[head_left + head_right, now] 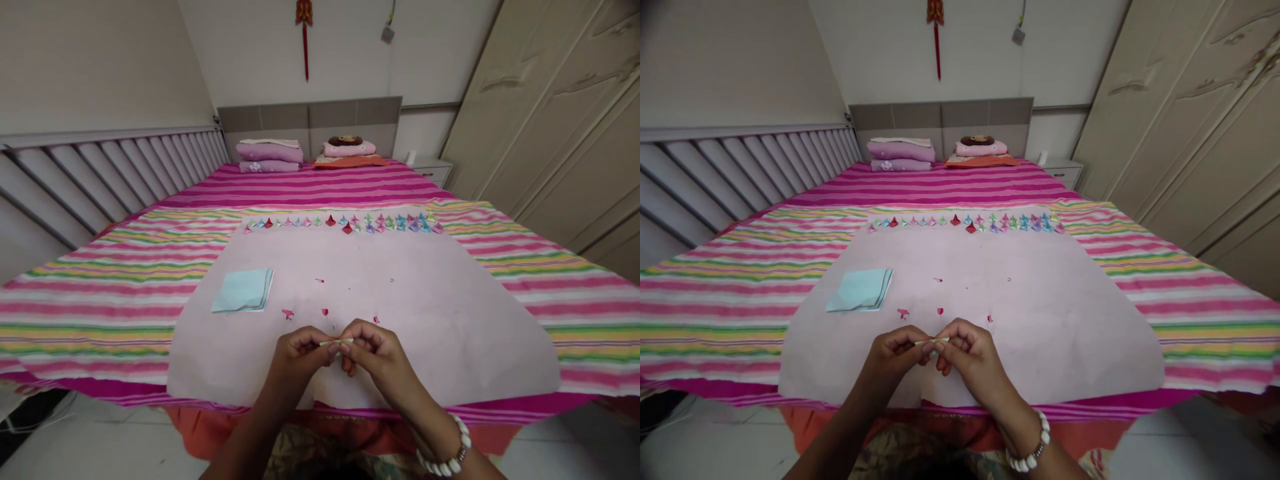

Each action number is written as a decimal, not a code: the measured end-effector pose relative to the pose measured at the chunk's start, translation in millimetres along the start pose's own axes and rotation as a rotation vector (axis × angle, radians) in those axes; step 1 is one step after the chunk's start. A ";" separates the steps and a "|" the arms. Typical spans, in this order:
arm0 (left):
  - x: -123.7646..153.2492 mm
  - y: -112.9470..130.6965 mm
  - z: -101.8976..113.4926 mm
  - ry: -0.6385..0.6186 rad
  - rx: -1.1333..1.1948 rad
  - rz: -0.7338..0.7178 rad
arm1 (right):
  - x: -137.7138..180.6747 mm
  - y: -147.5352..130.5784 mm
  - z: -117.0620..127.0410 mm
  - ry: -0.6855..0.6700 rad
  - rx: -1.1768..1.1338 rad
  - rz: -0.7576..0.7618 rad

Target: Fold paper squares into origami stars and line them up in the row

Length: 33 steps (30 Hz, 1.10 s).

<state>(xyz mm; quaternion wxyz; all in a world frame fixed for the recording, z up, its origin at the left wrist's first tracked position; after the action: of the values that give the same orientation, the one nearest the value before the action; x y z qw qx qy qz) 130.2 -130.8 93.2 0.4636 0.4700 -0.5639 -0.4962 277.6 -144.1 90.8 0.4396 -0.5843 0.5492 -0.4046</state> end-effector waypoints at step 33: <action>-38.8 -39.7 6.4 0.020 -0.365 -0.485 | -39.0 43.0 25.6 0.325 -0.299 -0.333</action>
<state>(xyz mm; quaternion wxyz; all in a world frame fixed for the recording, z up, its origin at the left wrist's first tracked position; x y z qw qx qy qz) 131.7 -94.2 51.0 0.4140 0.5048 -0.3322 -0.6808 287.0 -103.8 42.7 0.1819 -0.6524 0.5626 -0.4742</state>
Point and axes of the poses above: each hand's wrist, its own x-axis away from the middle knuckle, its own z-axis out of the back of the hand, y = z × x, the point moved 2 cm from there along -x, towards the middle knuckle, and after that the axes turned 6 degrees about y, right-handed, at the moved point
